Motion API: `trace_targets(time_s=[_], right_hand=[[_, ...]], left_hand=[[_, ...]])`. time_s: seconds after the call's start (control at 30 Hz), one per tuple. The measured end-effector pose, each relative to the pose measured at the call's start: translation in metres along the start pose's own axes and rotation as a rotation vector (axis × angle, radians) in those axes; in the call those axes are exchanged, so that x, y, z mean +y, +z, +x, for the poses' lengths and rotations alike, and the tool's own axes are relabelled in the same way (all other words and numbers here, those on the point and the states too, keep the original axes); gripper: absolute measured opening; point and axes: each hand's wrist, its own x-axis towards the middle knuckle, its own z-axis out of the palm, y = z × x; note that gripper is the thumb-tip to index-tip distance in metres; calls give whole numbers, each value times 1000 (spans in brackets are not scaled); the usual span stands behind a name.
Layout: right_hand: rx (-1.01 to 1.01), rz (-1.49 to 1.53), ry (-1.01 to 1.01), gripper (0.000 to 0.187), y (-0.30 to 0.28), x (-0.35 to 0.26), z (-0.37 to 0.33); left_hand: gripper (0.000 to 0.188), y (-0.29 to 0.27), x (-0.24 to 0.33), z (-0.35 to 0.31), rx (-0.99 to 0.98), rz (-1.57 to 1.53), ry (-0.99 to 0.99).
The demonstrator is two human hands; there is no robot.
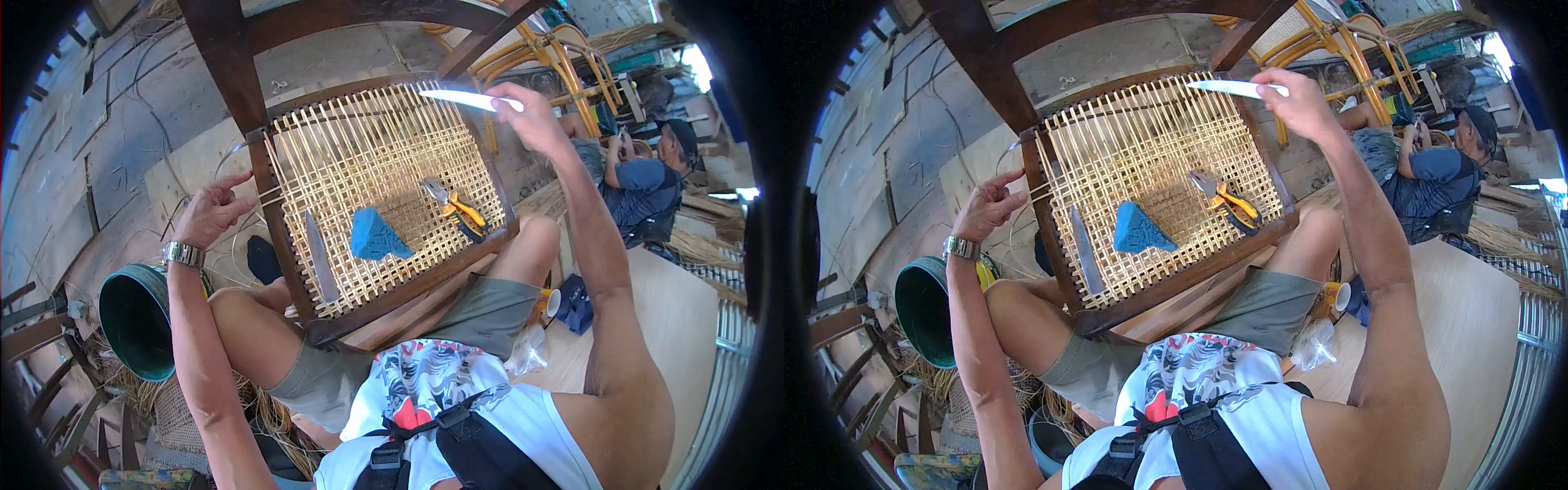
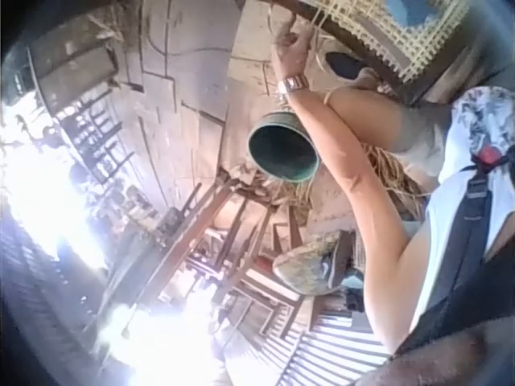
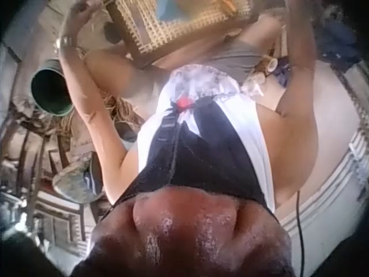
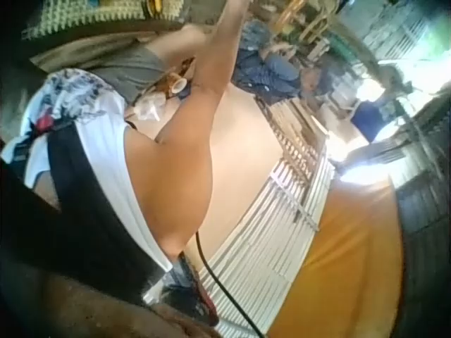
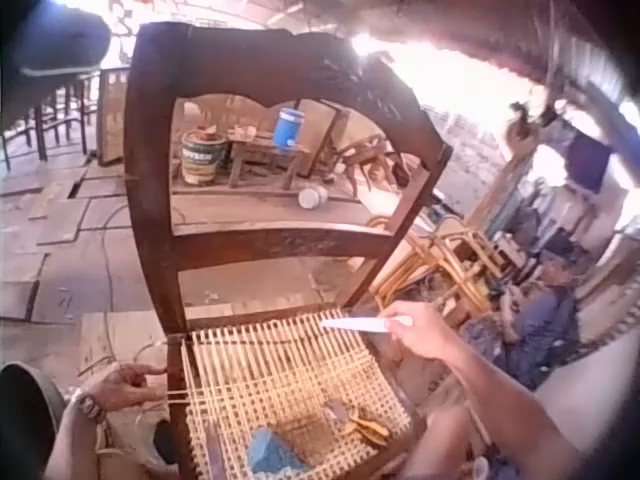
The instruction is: Weaving the seat of a wooden chair using rattan or bamboo strips.
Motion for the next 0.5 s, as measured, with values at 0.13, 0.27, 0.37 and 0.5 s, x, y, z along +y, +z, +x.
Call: trace_targets(time_s=[0.13, 0.27, 0.37, 0.5], right_hand=[[-363, -68, 2, 22, 2, -13, 16], [3, 37, 10, 21, 13, -35, 16], [-447, -6, -24, 21, 14, -34, 20], [-198, 25, -20, 20, 22, -26, 28]], left_hand=[[61, 1, 1, -2, 25, 24, -26], [58, 0, 4, -2, 28, 25, -35], [57, 0, 7, -3, 38, 51, -28], [56, -1, 11, -1, 37, 49, -19]])
